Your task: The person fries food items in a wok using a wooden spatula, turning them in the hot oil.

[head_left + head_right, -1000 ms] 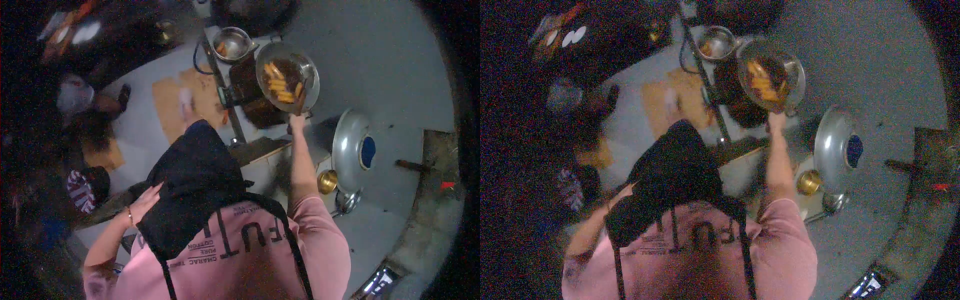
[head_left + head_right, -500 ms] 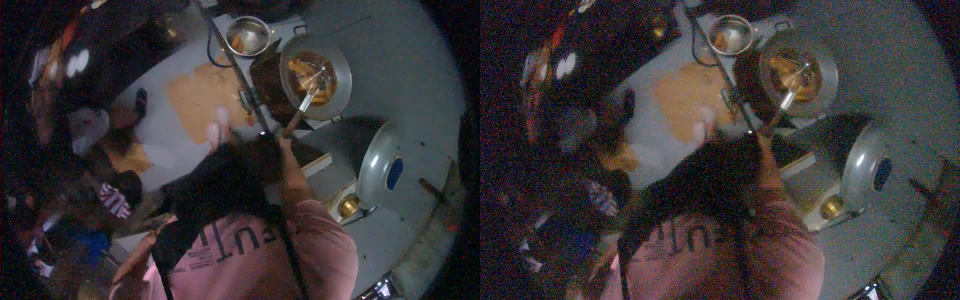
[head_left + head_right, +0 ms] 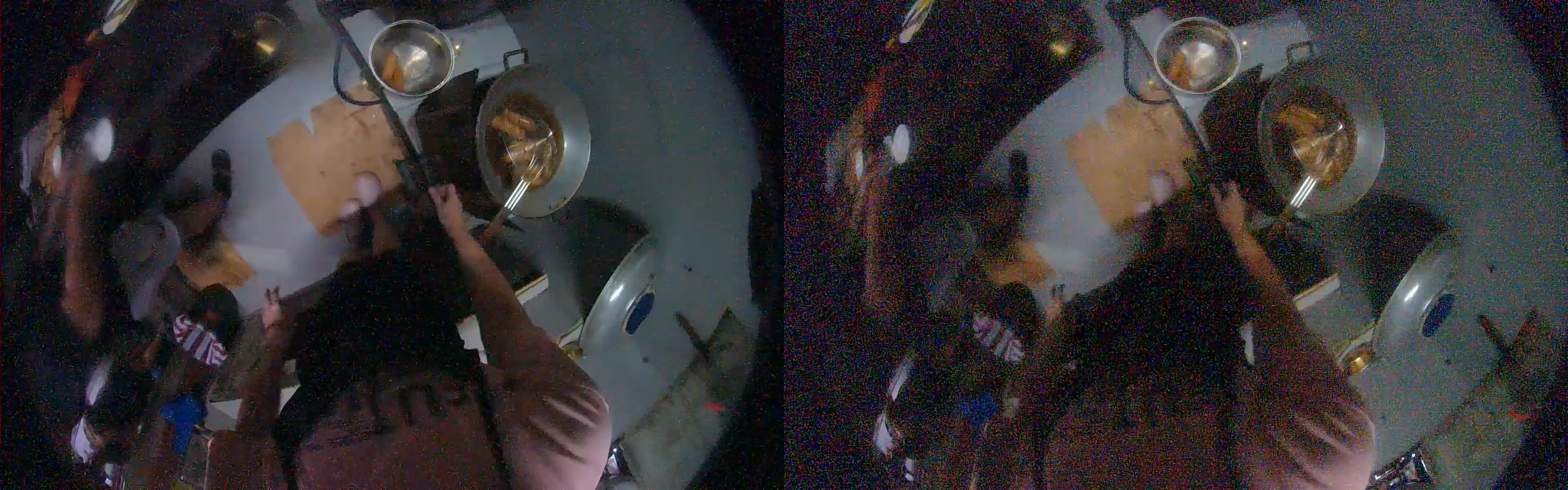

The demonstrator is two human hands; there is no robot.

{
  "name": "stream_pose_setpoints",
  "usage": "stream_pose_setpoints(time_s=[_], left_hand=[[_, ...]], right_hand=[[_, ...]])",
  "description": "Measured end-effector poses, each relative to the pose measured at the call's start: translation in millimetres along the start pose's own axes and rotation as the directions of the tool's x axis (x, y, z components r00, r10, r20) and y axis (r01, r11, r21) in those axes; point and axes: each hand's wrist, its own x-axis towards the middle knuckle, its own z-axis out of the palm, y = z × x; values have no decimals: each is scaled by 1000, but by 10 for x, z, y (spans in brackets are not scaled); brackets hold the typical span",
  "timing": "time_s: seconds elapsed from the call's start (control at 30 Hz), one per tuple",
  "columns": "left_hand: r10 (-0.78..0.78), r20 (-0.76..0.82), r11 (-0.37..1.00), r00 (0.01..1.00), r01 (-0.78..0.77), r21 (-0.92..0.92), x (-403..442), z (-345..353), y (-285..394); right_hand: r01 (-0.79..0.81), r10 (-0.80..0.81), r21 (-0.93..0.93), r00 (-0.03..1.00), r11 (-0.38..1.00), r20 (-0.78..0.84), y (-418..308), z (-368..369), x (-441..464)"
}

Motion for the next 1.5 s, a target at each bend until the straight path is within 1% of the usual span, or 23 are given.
stream_pose_setpoints(time_s=[0.03, 0.07, 0.13, 0.17, 0.3, 0.4, 0.53, 0.67, 0.8, 0.87, 1.0, 1.07, 1.1, 1.13, 1.17, 1.23, 1.27, 1.3, 1.33, 1.37, 1.4, 1.43, 1.5], left_hand=[[-8, -13, 1000, 1000, 8, -19, 87, 100, 21], [-15, -23, 999, 1000, 15, -33, 156, 253, 25], [-36, -26, 997, 999, 35, -65, 278, 607, 52], [-47, -27, 995, 999, 45, -86, 342, 780, 56], [-77, -12, 988, 997, 75, -137, 561, 1136, -119], [-87, 2, 985, 996, 86, -148, 599, 1304, -274], [-117, 32, 981, 993, 121, -153, 524, 1315, -438], [-142, 53, 978, 988, 148, -146, 424, 1226, -560], [-166, 66, 974, 984, 174, -145, 334, 1204, -619], [-174, 67, 974, 983, 181, -138, 275, 1213, -633], [-195, 54, 967, 979, 201, -157, 216, 1301, -625], [-201, 58, 965, 978, 208, -161, 196, 1315, -614], [-204, 61, 963, 977, 211, -166, 180, 1321, -604], [-208, 63, 962, 976, 216, -165, 197, 1316, -595], [-212, 63, 961, 975, 220, -166, 215, 1303, -589], [-222, 64, 959, 973, 229, -167, 264, 1265, -584], [-223, 60, 958, 973, 231, -169, 296, 1243, -580], [-226, 52, 957, 973, 232, -176, 328, 1186, -574], [-189, 18, 966, 982, 189, -177, 296, 931, -552], [-196, 17, 964, 980, 196, -180, 355, 925, -532], [-200, 27, 962, 980, 201, -182, 428, 952, -527], [-243, 44, 953, 969, 247, -178, 578, 1212, -579], [-261, 88, 946, 961, 273, -172, 672, 1360, -608]], right_hand=[[-3, 3, -1, 1000, 1000, -1, 145, 265, 117], [161, -165, -51, 983, 986, -86, 422, 597, 257], [297, -312, -111, 935, 948, -168, 313, 782, 400], [316, -338, -135, 922, 939, -187, 351, 886, 489], [171, -192, -123, 964, 978, -182, 656, 1224, 762], [51, -70, -105, 980, 993, -185, 908, 1433, 709], [-110, 89, -91, 973, 990, -213, 1067, 1677, 437], [-202, 181, -80, 960, 976, -213, 1142, 1696, 296], [-262, 248, -63, 953, 963, -173, 1223, 1682, 229], [-263, 251, -58, 955, 963, -160, 1321, 1732, 257], [-174, 148, -107, 965, 979, -217, 1673, 1957, 270], [-349, 337, -78, 932, 934, -133, 1417, 1723, 221], [-513, 510, -70, 859, 856, -49, 1237, 1536, 220], [-514, 512, -72, 858, 855, -51, 1085, 1413, 237], [-369, 381, -239, 924, 898, 5, 944, 1316, 265], [-198, 249, -386, 964, 901, 87, 350, 1071, 412], [-306, 350, -397, 936, 866, 44, -190, 906, 570], [-409, 446, -404, 895, 819, -1, -494, 834, 742], [-288, 304, -370, 953, 883, -16, -525, 861, 912], [-157, 154, -337, 987, 928, -37, -545, 906, 1123], [-95, 81, -433, 995, 897, -51, -577, 979, 1379], [-37, 8, -525, 998, 850, -57, -612, 1057, 1652], [-6, -30, -605, 998, 796, -50, -754, 1092, 2130]])
